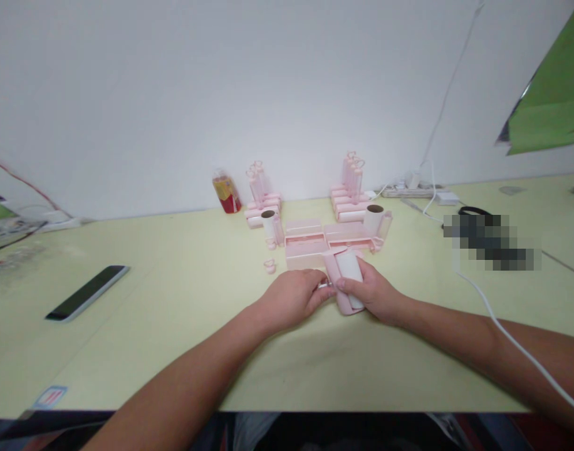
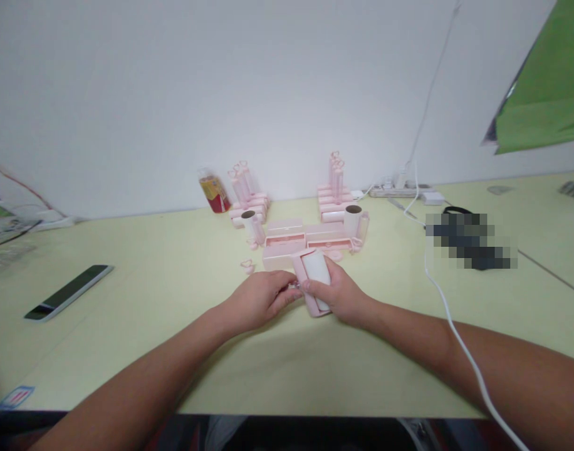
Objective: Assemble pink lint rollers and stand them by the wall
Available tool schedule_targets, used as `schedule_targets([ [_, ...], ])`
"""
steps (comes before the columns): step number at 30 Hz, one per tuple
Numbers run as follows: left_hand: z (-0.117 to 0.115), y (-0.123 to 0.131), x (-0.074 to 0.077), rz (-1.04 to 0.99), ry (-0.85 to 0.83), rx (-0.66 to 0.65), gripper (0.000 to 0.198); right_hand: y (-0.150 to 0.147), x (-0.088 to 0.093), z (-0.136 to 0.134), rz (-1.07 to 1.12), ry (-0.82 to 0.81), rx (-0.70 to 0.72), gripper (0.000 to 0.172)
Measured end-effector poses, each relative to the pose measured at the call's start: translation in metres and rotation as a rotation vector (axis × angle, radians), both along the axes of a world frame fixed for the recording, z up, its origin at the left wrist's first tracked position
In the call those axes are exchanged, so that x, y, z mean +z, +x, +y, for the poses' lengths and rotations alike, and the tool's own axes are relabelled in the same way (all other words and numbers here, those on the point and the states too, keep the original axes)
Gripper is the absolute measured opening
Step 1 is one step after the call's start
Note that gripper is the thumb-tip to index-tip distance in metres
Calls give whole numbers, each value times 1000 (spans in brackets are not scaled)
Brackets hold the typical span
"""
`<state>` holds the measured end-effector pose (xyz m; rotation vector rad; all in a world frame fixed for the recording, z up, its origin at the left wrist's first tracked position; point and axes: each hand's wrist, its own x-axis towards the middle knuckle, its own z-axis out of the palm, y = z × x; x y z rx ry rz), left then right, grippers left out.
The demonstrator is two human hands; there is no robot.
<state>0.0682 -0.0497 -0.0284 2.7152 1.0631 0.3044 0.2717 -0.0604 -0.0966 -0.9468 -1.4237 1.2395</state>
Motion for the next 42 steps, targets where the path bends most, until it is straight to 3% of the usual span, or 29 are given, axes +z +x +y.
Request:
schedule_targets([
  [15,2,1,-3,-23,-9,-10,40,0,4,-2,-4,44,48,45],
  [25,3,-5,6,-158,-139,-48,36,-2,0,-2,136,-75,114,47],
  [32,4,-11,11,-297,-222,21,27,-2,1,-3,235,-169,31,43],
  [37,10,-16,9,-486,-455,3,23,-2,3,-1,277,-127,-52,46],
  [42,14,-20,11,-660,-737,-14,33,-1,6,-1,111,9,-217,62],
])
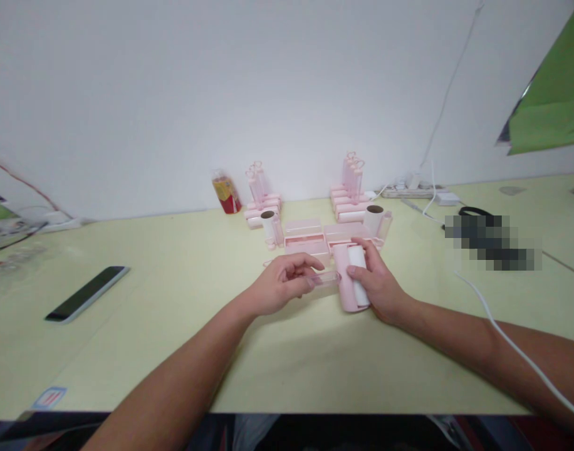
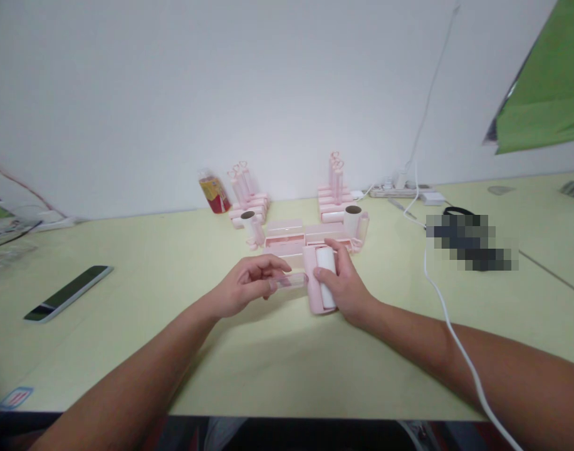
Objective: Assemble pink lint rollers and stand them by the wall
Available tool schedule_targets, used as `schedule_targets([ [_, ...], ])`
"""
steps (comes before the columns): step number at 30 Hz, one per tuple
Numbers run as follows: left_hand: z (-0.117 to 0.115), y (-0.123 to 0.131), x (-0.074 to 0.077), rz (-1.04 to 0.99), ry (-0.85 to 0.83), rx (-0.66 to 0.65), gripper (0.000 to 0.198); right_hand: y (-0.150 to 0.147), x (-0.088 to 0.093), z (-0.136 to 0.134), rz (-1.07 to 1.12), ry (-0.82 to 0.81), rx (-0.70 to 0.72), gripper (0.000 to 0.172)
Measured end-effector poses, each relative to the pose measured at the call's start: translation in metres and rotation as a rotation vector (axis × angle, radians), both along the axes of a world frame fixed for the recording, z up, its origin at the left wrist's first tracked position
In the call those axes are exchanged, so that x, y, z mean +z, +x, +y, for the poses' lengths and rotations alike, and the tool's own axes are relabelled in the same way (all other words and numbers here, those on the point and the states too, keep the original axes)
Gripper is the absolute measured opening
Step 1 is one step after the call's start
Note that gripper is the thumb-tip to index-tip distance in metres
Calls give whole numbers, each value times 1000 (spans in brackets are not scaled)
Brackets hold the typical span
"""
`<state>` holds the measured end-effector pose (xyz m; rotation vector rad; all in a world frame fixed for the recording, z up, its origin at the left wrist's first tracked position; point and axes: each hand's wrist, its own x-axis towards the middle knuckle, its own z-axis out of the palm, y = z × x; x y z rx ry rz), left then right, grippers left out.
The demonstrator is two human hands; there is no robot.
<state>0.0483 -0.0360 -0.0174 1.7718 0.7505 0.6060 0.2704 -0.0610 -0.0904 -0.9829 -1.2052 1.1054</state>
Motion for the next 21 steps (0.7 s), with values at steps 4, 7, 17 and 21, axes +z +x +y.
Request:
schedule_targets([
  [4,-3,3,1,24,-67,17,27,3,8,-7,-369,276,-118,62],
  [7,-7,8,-2,87,-47,61,19,5,15,-16,-674,529,-43,40],
  [17,-6,10,3,214,397,322,42,1,34,-23,-898,461,264,16],
  [21,22,-21,14,533,593,604,48,1,37,-22,-935,434,274,15],
])
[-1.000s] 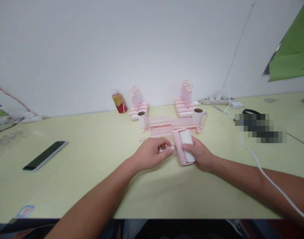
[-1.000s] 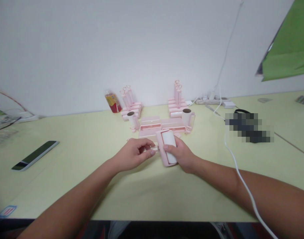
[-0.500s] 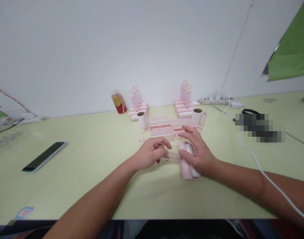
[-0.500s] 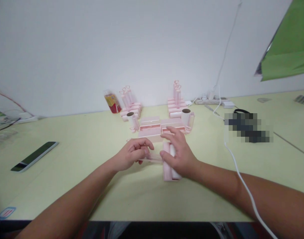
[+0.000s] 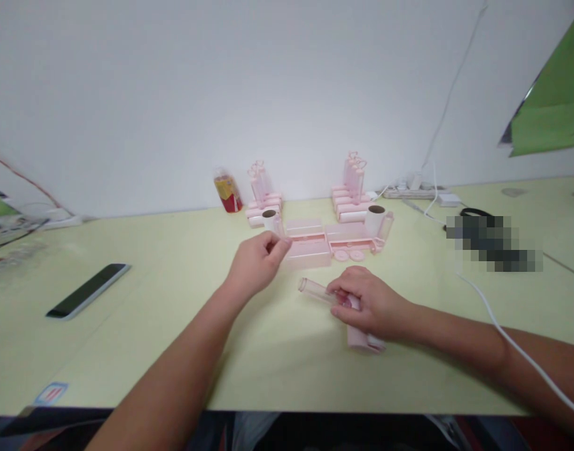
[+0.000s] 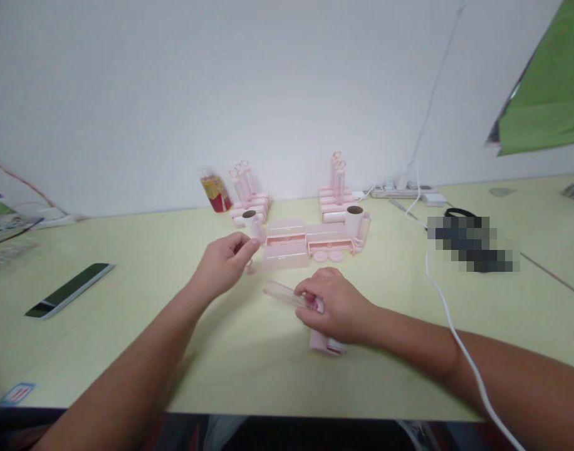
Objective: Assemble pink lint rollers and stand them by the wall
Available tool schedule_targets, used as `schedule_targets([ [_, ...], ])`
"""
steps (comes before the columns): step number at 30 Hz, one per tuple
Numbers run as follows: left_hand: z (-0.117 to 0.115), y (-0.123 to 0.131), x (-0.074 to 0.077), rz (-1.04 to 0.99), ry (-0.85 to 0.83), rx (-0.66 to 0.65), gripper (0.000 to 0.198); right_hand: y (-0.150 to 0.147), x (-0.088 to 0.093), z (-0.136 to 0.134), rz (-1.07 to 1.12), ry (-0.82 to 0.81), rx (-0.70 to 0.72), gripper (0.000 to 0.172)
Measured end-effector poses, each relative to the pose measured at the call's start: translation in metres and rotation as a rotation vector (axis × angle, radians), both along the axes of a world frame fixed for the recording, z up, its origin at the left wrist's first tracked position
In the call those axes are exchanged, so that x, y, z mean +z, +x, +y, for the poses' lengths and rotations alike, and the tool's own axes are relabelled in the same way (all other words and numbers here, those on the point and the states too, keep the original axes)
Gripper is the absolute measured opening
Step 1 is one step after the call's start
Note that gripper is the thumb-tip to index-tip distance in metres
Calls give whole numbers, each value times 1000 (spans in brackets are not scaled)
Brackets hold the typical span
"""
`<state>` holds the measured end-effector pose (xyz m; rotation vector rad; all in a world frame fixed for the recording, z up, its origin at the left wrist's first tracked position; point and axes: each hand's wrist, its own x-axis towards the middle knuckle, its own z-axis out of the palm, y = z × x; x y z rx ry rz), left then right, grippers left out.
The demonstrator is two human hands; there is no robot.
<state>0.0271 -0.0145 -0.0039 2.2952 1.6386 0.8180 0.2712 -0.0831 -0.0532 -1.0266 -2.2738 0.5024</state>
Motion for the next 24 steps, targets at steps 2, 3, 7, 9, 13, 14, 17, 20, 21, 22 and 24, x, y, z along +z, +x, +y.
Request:
schedule_targets([
  [2,15,-16,-2,210,-66,115,46,0,-1,0,4,-13,-7,18],
  [3,21,-22,-4,290,-121,143,47,0,-1,0,7,-18,-8,20],
  [7,32,-34,-16,450,-250,111,35,0,-2,-1,12,-20,-10,22],
  [9,31,-33,-16,408,-266,62,29,0,-2,0,12,-18,-18,20],
  [13,18,-27,0,5,-415,-194,36,1,-2,1,16,-15,-28,19],
  [14,14,-24,5,-109,-475,-268,36,1,-2,1,16,-13,-29,19],
  [17,2,-14,14,-348,-587,-390,35,1,-3,1,10,-9,-33,19],
  [20,-4,-6,14,-432,-639,-442,34,1,-4,1,2,-6,-31,19],
  [21,-5,-4,13,-434,-654,-457,34,2,-4,1,1,-3,-30,18],
  [22,-5,-3,12,-432,-669,-471,35,2,-4,1,1,-1,-30,17],
  [24,-6,-2,11,-435,-692,-500,36,2,-4,1,0,0,-31,17],
])
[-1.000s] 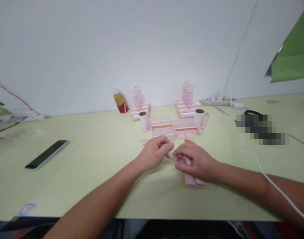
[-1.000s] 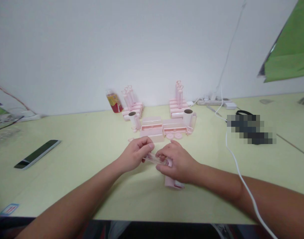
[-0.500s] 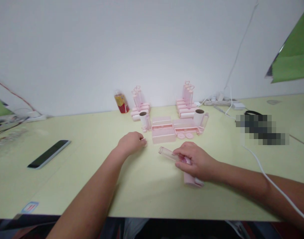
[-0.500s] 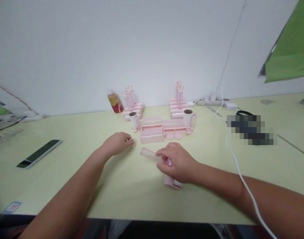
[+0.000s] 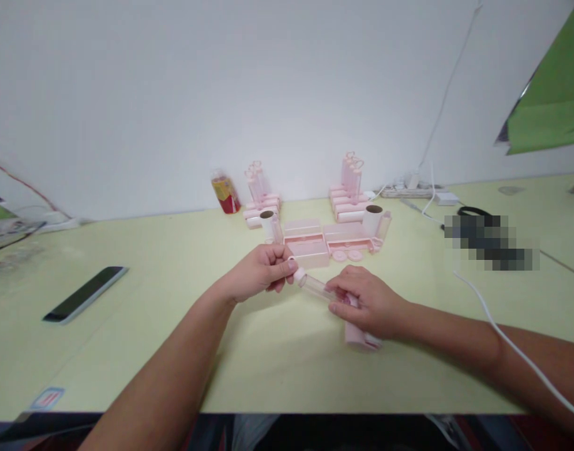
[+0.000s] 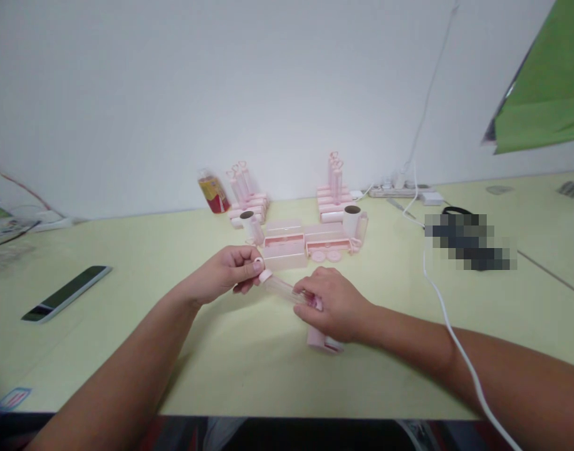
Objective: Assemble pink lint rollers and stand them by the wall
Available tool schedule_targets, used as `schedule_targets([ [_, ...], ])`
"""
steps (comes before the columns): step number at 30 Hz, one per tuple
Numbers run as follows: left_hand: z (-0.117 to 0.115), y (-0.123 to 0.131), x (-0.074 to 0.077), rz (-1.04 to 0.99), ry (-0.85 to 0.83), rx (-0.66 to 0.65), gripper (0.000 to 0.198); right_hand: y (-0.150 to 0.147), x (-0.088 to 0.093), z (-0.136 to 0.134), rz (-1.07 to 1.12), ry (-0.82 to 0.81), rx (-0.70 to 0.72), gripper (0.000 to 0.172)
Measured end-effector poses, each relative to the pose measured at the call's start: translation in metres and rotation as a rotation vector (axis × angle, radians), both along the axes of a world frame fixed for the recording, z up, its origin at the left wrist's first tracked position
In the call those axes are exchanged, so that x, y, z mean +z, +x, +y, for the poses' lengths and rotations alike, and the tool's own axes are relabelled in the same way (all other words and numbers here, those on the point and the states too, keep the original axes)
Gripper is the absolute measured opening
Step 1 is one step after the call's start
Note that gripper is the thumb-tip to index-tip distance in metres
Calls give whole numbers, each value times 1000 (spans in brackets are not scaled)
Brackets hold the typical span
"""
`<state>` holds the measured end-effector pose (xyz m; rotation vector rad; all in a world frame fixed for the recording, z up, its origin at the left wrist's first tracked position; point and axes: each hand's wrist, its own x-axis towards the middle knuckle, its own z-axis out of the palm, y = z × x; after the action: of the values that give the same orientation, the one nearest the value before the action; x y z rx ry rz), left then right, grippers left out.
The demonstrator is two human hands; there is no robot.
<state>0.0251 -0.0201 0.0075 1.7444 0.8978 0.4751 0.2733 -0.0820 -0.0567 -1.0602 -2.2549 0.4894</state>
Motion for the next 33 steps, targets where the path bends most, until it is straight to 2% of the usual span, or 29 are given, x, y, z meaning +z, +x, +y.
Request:
schedule_targets([
  [8,-2,-5,4,19,16,-87,34,0,-1,0,2,3,2,16],
  [15,-4,-9,12,208,161,-201,38,0,1,1,-21,3,14,18],
  [21,-5,-14,11,335,169,-273,41,-1,7,-1,-83,-9,59,19],
  [28,0,-15,2,300,163,-307,42,-5,14,-1,-184,-12,74,20],
  [33,-2,-10,4,245,190,-286,41,-4,9,0,-136,21,84,24],
])
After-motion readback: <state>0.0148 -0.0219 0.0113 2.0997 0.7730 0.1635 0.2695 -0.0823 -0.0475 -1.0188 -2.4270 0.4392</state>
